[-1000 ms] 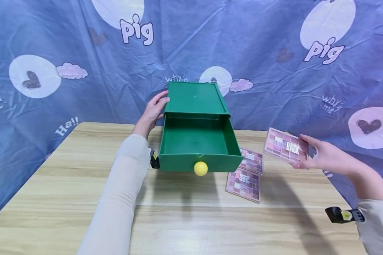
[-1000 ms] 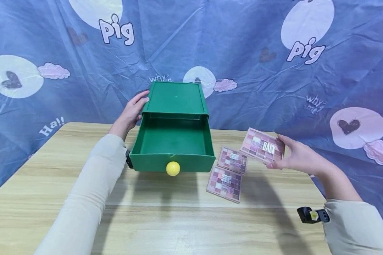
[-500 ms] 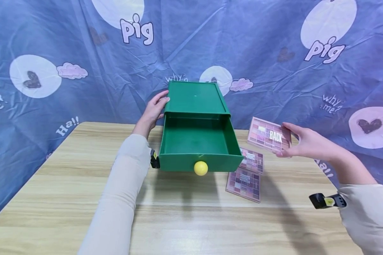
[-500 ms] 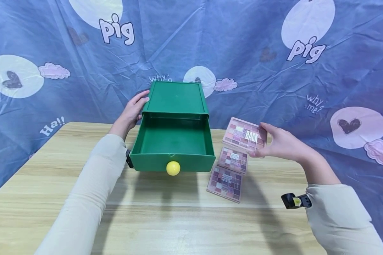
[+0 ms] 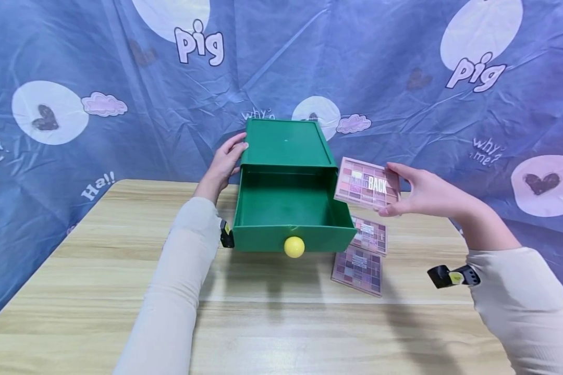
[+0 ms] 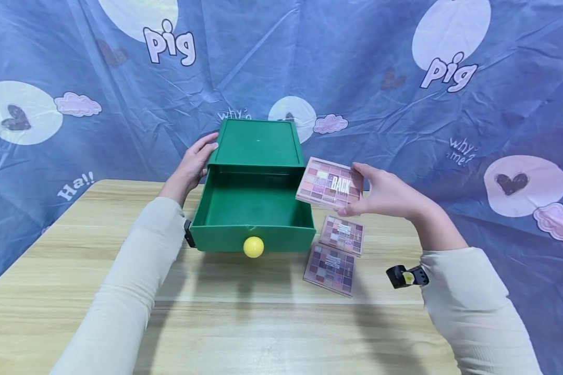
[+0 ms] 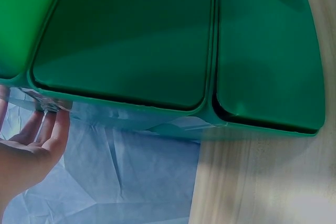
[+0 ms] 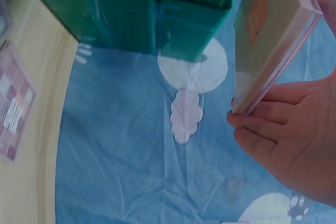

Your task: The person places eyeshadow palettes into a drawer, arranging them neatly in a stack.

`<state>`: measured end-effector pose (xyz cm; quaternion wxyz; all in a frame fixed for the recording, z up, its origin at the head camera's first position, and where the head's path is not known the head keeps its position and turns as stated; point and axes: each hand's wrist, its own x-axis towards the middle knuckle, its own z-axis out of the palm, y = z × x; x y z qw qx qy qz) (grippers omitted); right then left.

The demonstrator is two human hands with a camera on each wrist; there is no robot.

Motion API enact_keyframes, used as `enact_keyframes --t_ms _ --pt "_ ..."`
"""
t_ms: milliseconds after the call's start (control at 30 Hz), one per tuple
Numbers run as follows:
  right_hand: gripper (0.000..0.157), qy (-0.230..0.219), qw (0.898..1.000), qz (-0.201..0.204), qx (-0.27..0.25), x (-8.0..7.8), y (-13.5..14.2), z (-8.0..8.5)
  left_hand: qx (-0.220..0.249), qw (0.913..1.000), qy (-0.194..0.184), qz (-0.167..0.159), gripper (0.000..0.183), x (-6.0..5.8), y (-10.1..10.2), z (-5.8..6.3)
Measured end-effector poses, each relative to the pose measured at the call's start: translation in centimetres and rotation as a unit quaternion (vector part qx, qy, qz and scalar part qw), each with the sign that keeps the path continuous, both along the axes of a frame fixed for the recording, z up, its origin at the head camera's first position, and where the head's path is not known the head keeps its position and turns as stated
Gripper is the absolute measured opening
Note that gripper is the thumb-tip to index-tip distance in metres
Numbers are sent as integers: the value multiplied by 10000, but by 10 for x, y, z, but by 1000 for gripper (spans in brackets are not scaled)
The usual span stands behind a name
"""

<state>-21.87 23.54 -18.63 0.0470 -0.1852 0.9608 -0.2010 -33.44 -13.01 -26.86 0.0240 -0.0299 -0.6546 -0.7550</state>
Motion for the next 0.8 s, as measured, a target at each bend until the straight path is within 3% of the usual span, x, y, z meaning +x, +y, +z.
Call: enact_keyframes --t_ms 800 --pt "101 152 9964 759 -336 -8 -67 -3 -55 10000 33 66 43 1 1 -1"
